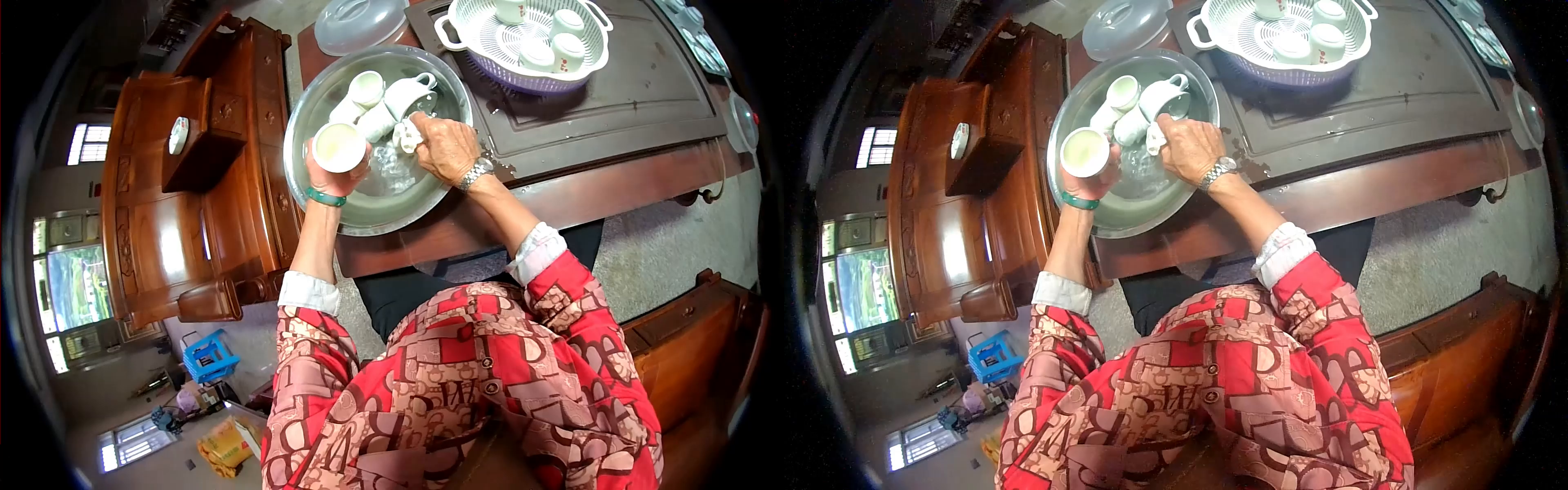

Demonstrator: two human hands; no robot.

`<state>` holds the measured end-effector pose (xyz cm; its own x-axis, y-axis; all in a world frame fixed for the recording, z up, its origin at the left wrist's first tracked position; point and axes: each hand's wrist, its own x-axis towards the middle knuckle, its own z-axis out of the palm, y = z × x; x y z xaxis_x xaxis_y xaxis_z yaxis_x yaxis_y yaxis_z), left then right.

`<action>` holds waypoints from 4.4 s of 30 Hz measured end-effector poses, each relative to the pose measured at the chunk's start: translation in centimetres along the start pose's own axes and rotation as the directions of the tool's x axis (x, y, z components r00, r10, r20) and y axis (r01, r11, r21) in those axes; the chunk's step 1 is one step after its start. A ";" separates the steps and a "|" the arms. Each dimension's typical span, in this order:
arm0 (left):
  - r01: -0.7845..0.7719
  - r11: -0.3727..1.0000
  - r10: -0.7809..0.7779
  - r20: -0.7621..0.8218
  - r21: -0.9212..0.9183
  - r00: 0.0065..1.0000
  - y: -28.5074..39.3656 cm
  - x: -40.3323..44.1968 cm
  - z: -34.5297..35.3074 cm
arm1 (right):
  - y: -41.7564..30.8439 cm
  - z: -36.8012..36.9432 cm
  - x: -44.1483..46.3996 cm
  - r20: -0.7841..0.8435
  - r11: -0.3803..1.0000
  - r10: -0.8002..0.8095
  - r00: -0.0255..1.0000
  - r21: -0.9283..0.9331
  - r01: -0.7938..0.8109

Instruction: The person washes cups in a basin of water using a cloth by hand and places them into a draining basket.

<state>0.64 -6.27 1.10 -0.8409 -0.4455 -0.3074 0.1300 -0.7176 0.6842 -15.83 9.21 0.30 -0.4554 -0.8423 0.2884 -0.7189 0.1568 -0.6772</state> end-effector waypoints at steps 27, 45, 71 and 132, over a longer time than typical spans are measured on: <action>0.093 0.975 -0.066 -0.136 0.204 0.988 -3.0 1.6 -2.1 | -2.9 1.7 1.1 0.253 0.996 -0.089 0.963 0.048 0.080; 0.024 0.988 -0.004 -0.131 0.150 0.991 -2.3 0.4 0.6 | -3.2 4.6 3.1 0.167 0.980 0.081 0.983 0.166 -0.109; -0.348 0.936 0.352 0.084 -0.057 0.932 -2.4 0.2 -0.6 | -2.6 6.9 3.0 0.047 0.988 -0.085 0.995 0.132 0.078; -0.022 0.982 -0.043 -0.338 -0.187 0.940 -1.6 0.2 -0.9 | -1.7 1.9 0.1 -0.205 0.984 0.112 0.972 0.160 -0.080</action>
<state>0.69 -5.71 -0.63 -0.6190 -0.5685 -0.5419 0.2445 -0.7951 0.5550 -13.61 7.87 0.19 -0.6310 -0.6956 0.3434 -0.5871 0.1389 -0.7975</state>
